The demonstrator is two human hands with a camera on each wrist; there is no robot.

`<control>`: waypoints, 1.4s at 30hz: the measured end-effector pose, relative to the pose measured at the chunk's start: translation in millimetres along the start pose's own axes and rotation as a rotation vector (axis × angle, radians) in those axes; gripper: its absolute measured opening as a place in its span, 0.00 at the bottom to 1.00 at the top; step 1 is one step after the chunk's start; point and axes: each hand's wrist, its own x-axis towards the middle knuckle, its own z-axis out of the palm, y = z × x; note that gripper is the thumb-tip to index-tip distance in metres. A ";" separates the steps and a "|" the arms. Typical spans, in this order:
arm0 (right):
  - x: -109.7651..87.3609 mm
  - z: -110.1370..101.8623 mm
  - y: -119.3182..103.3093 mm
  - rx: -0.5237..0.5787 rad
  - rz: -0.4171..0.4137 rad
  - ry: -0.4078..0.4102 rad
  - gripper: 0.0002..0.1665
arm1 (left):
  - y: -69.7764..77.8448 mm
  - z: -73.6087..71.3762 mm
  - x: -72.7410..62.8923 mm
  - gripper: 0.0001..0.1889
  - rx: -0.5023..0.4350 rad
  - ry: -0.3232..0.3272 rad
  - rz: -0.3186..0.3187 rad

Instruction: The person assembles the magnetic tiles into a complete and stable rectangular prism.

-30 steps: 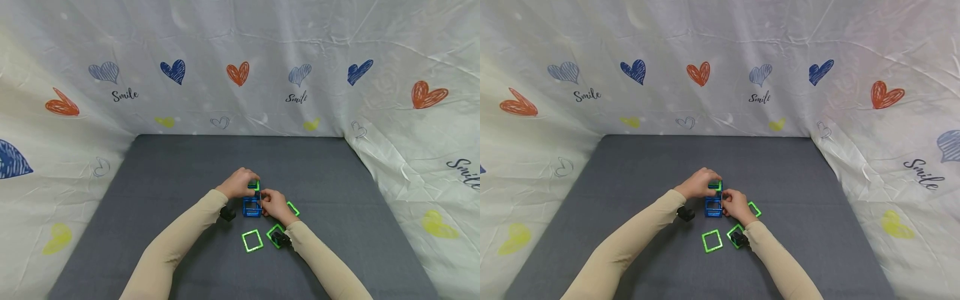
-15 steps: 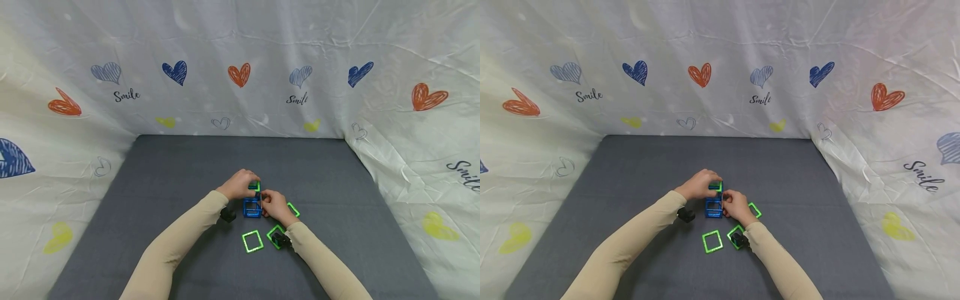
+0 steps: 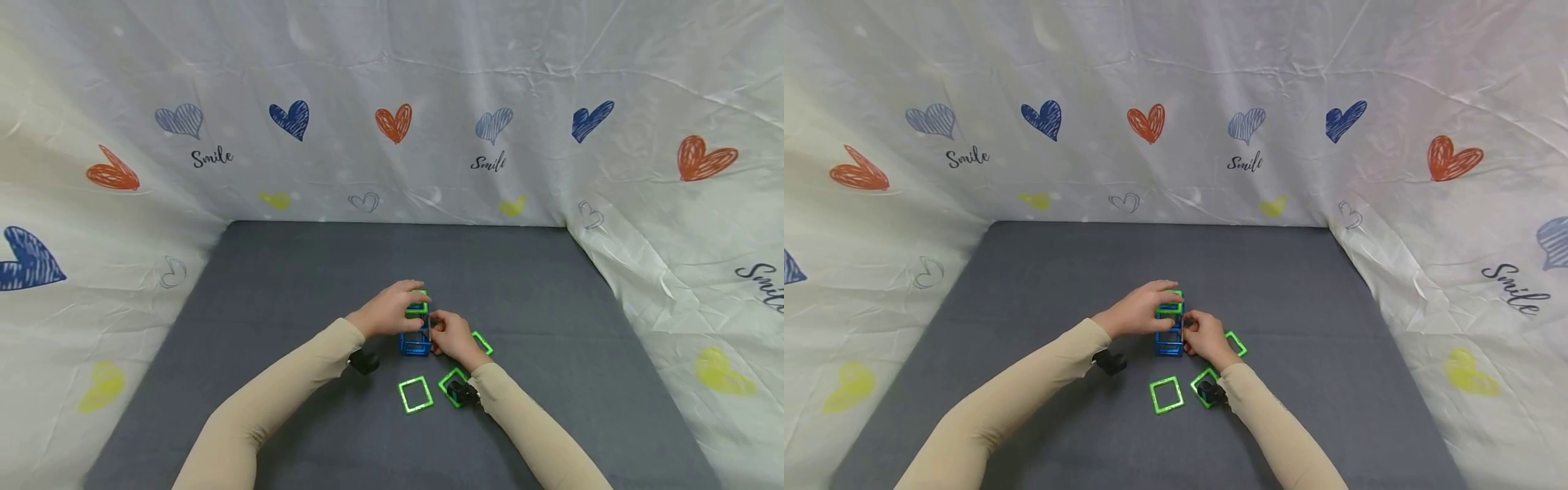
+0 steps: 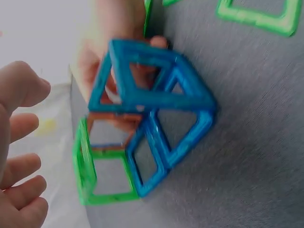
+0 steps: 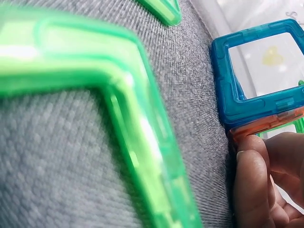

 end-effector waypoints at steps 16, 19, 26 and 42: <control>0.0 -1.6 -1.1 -0.129 -0.059 0.055 0.19 | 61.3 26.4 -52.3 0.18 0.184 0.067 0.446; 0.9 -0.8 -0.4 -0.073 -0.024 0.047 0.20 | 66.0 38.4 -60.9 0.18 0.205 -0.037 0.398; 0.3 1.2 0.7 -0.011 0.010 0.024 0.20 | 63.6 68.3 -75.3 0.21 0.348 -0.224 0.185; 0.4 3.6 1.0 -0.008 0.008 0.033 0.20 | 67.8 75.8 -75.1 0.19 0.326 -0.258 0.065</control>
